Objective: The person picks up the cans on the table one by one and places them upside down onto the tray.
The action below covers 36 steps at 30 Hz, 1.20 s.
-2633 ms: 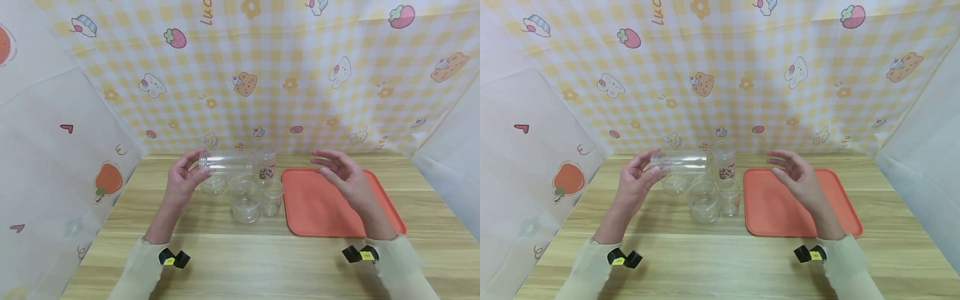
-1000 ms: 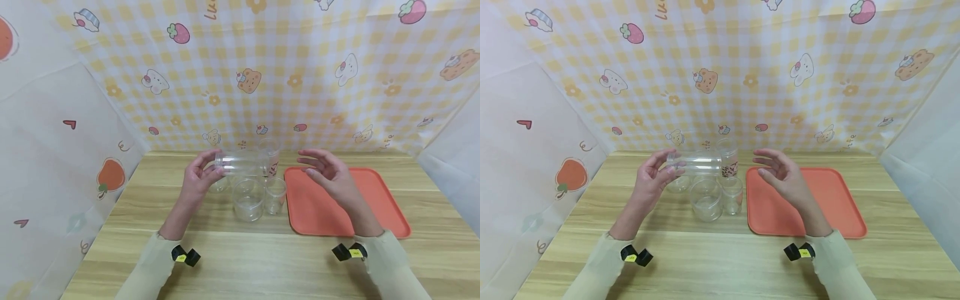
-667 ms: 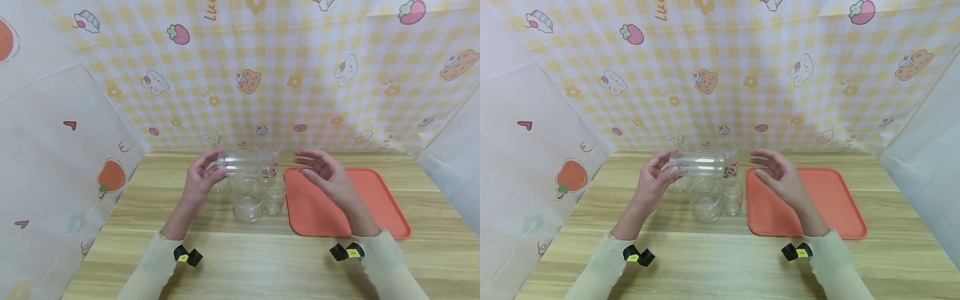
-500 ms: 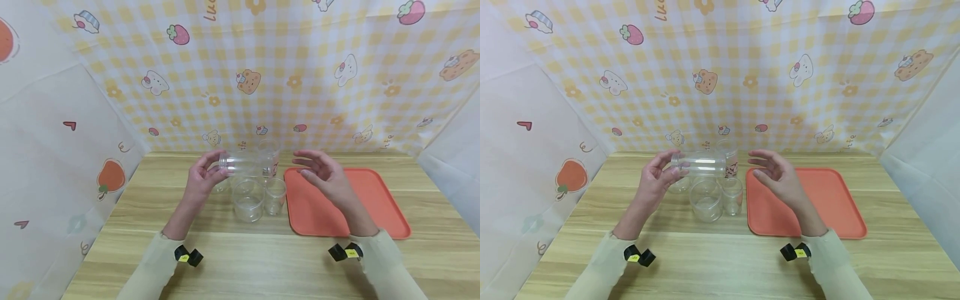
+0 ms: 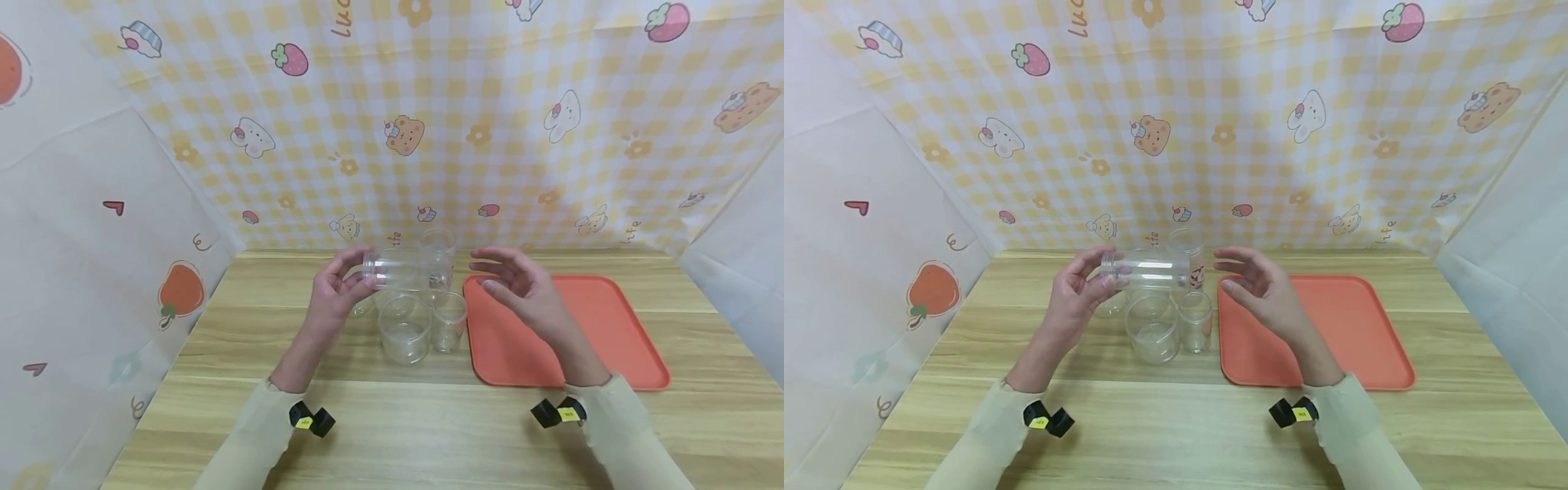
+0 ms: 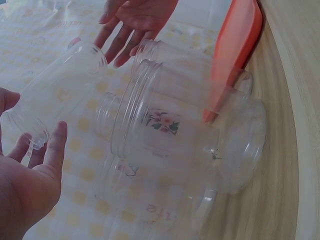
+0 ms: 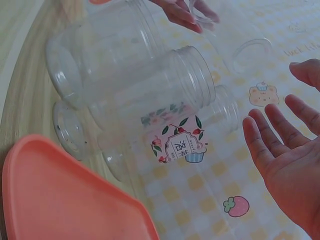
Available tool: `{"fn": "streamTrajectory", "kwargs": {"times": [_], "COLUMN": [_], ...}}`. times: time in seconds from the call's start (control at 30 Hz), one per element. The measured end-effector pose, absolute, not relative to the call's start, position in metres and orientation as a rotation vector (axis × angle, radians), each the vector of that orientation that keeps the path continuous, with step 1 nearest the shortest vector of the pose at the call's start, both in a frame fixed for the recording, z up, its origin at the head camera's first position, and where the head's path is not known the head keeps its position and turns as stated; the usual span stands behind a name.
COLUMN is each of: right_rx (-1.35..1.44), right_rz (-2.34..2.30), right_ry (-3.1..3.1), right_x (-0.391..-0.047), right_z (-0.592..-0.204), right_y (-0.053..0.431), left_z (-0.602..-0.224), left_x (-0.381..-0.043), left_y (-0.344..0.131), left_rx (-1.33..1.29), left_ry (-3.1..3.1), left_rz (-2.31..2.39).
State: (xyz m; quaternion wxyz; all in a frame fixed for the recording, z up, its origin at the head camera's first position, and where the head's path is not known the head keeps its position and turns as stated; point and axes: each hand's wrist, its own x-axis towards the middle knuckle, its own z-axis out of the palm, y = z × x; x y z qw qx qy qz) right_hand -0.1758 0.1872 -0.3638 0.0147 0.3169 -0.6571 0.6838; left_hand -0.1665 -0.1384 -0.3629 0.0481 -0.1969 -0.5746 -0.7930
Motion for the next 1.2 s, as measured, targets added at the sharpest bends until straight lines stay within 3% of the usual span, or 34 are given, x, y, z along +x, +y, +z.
{"fn": "streamTrajectory", "kwargs": {"times": [1.2], "right_rx": [1.136], "right_rz": [2.174], "right_ry": [-1.951], "right_x": [-0.175], "right_z": [-0.369], "right_y": [0.151], "left_z": [-0.368], "left_x": [-0.166], "left_y": [-0.119], "left_rx": [-0.674], "left_ry": [-1.783], "left_rz": [-2.412]}}
